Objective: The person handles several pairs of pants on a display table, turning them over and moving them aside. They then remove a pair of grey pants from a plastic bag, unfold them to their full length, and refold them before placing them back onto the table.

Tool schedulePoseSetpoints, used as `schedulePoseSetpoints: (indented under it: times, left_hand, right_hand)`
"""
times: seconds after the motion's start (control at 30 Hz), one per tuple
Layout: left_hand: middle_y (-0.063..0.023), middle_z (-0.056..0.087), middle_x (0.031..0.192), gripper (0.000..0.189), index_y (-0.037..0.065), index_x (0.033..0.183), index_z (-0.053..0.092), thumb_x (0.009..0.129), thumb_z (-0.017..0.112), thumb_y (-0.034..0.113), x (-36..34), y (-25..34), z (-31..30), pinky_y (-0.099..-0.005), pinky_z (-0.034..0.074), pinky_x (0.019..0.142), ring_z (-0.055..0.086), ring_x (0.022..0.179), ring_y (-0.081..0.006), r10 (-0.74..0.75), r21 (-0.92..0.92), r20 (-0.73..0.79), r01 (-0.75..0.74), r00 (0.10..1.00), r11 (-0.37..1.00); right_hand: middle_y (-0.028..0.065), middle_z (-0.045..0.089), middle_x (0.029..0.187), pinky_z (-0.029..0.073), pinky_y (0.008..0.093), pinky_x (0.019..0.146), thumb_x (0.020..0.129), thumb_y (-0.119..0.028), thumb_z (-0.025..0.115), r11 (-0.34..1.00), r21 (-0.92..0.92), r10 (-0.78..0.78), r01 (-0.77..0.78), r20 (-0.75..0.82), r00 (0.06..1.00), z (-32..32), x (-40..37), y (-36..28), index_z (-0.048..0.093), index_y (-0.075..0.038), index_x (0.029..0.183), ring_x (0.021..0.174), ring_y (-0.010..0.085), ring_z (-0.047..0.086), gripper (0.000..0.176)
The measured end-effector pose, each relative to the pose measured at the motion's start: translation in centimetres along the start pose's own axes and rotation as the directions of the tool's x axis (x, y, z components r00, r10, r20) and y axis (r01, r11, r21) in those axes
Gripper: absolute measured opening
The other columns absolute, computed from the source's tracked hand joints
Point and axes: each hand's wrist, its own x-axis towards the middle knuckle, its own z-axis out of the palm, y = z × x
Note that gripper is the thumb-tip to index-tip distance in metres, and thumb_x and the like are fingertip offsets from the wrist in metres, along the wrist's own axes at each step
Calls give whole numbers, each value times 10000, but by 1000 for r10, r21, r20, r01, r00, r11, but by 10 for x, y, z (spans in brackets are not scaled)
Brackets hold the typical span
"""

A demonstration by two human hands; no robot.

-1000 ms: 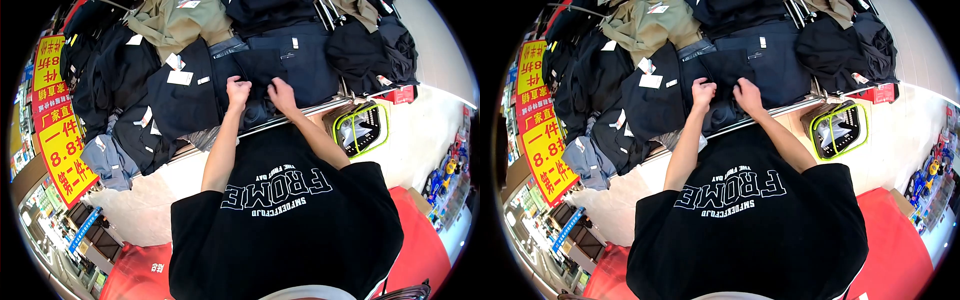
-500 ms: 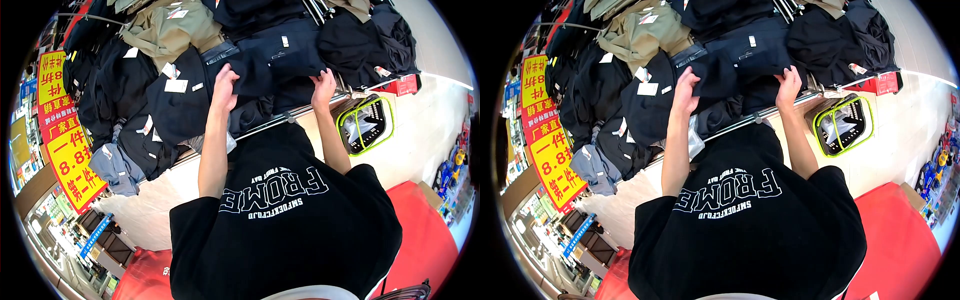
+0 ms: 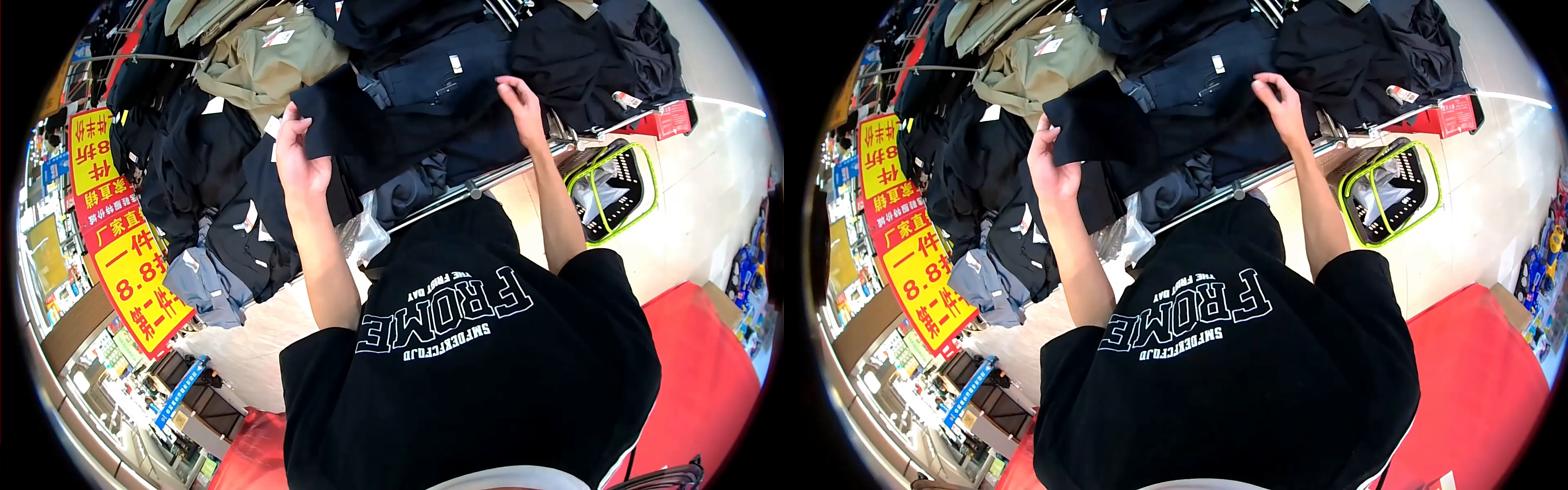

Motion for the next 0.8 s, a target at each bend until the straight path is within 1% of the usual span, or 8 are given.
schedulePoseSetpoints:
  times: [0.03,0.2,0.4,0.43,0.47,0.53,0.77,0.8]
  left_hand:
    - [-116,613,1076,385,-23,1168,497,791,418,-22,0,3,-3,-328,513,893,627,986,-229,6,-14,10,-6,1000,1000]
    - [-114,618,1094,381,-9,1167,511,796,426,-12,-1,9,-1,-340,500,922,624,1001,-232,42,2,0,-42,999,999]
    - [-141,603,1158,415,-15,1235,473,823,421,-12,8,-11,6,-359,481,957,608,1055,-261,-22,17,-47,22,999,1000]
    - [-135,599,1159,406,-11,1226,490,824,433,-8,15,-17,2,-357,488,946,611,1042,-254,-87,-41,212,98,973,994]
    - [-110,585,1167,396,-10,1210,513,821,444,0,15,-27,12,-331,475,937,593,1052,-228,-95,27,174,92,980,995]
    - [-81,570,1171,397,-9,1196,529,806,462,5,8,-42,54,-296,456,921,565,1064,-192,-148,307,-68,162,987,938]
    - [-86,583,1035,475,-17,1282,484,868,638,157,30,-196,81,-239,498,652,584,843,-125,-518,616,268,269,813,741]
    - [-101,590,1012,526,-34,1303,455,879,650,209,27,-217,80,-249,506,698,604,827,-144,-547,822,274,103,791,560]
  right_hand:
    - [47,634,1004,418,263,822,825,-250,705,941,-314,-122,128,37,992,-2,3,-8,614,-31,1082,900,131,548,349]
    - [117,608,954,451,311,817,762,-6,636,843,-397,-331,362,147,932,-7,29,-25,567,-35,1091,869,230,574,337]
    - [93,632,854,493,328,744,725,-81,744,849,-511,-27,-137,-301,953,-23,48,13,533,-66,1189,777,219,614,510]
    - [97,636,862,496,334,745,721,-86,752,850,-496,16,-175,-308,951,-26,50,41,530,-68,1192,773,222,619,521]
    - [101,641,870,498,339,747,717,-91,760,850,-482,57,-212,-316,947,-29,51,61,528,-69,1196,768,225,623,533]
    - [90,646,824,496,331,749,719,-90,763,883,-420,81,-211,-305,949,-24,42,59,514,-68,1209,744,205,619,550]
    - [93,667,830,489,306,741,781,-128,732,955,-229,116,-187,-291,950,-16,30,50,515,-52,1214,754,164,620,490]
    - [102,672,849,489,304,747,800,-184,724,950,-226,143,-217,-304,942,-17,29,50,518,-53,1216,770,165,625,482]
